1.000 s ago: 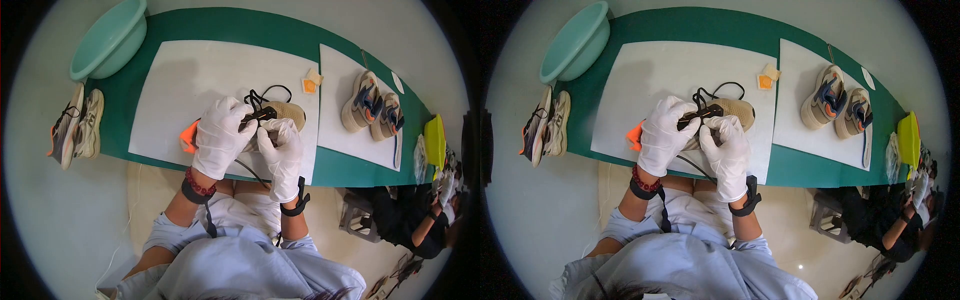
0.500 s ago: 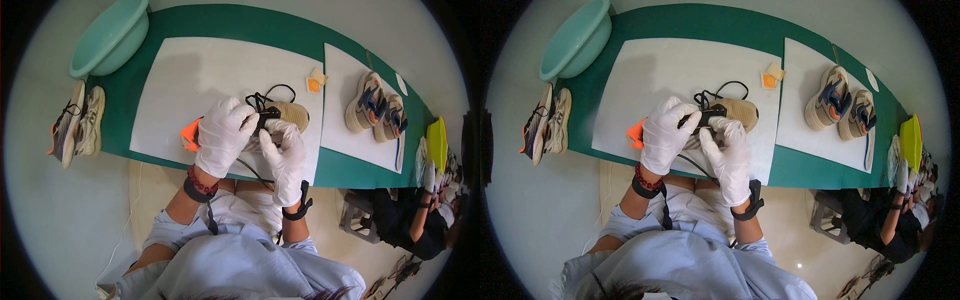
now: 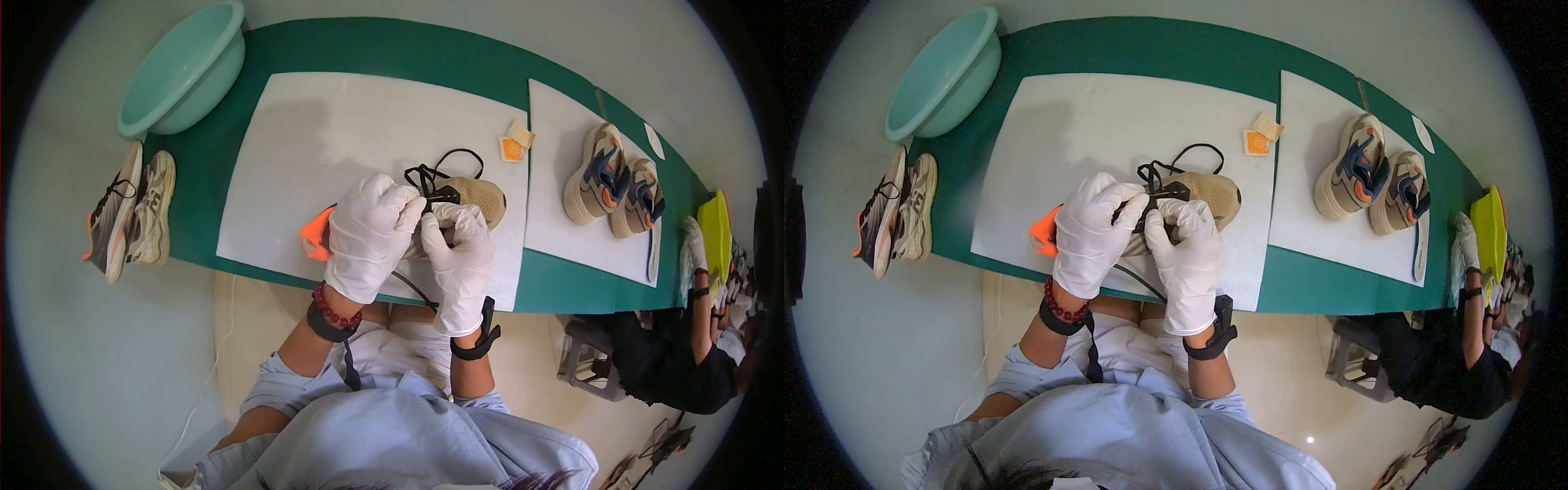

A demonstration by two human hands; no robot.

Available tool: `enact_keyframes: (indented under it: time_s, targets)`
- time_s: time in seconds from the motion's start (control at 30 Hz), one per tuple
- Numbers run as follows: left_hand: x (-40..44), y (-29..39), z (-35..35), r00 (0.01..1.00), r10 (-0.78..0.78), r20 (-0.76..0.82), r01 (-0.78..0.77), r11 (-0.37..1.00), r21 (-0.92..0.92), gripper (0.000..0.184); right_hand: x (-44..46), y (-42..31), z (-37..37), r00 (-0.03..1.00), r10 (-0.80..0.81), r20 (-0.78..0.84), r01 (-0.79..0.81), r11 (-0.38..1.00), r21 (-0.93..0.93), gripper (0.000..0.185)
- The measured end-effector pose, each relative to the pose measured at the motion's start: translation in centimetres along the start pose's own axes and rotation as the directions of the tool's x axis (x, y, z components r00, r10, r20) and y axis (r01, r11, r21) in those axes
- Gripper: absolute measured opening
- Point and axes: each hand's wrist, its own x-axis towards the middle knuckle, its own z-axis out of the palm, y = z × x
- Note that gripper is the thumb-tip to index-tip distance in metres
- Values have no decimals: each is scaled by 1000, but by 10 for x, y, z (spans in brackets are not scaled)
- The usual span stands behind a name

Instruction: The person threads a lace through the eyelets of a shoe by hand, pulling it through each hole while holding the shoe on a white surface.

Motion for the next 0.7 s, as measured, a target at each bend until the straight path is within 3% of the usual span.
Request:
enact_keyframes:
  time_s: [0.07,0.37,0.47,0.57,0.7]
  targets:
    - [-1,-2,1,1000,3,0,-3,1000,11,12,0,3,-3,999,30,28,-32,994,109,12]
    - [0,-1,1,999,-29,36,29,999,20,13,-3,8,-5,995,-91,48,89,995,49,13]
    - [3,1,-2,999,-26,32,26,1000,-7,11,-2,4,-9,994,-64,91,63,998,16,14]
    - [2,5,-6,998,-53,45,53,999,-5,9,3,-4,-4,993,113,26,-115,988,108,14]
    - [1,6,-6,992,-95,82,94,995,17,9,2,0,-1,988,138,69,-147,978,149,13]
